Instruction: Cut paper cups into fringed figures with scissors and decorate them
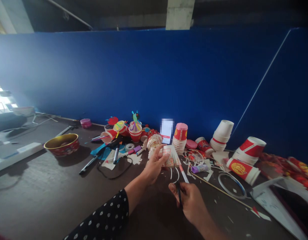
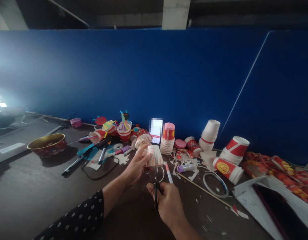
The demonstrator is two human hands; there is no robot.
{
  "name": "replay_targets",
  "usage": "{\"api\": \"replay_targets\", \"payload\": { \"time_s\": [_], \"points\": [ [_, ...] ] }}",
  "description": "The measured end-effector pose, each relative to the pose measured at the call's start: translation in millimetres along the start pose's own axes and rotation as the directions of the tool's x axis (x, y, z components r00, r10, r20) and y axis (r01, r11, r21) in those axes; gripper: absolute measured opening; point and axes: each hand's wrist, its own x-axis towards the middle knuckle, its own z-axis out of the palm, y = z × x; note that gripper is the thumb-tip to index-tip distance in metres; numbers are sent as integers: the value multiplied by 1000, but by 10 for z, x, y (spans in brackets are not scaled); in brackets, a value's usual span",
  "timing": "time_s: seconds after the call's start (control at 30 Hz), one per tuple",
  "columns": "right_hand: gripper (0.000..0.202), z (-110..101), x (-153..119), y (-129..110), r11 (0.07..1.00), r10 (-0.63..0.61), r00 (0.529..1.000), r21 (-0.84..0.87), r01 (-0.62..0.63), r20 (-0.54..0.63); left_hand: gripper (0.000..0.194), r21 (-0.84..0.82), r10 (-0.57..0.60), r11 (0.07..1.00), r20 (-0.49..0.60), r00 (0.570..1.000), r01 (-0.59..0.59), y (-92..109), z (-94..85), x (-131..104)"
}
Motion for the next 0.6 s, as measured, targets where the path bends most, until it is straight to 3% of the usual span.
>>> {"api": "replay_targets", "payload": {
  "time_s": [0.23,0.6],
  "points": [
    [49,-16,3,25,991,-80,996,-110,77,-23,51,5,-9,1000,11,1000,9,-9,-2,-6],
    [48,-30,11,32,976,-114,992,-193,102,-53,54,44,-39,998,64,997,37,-29,55,-28]
  ]
}}
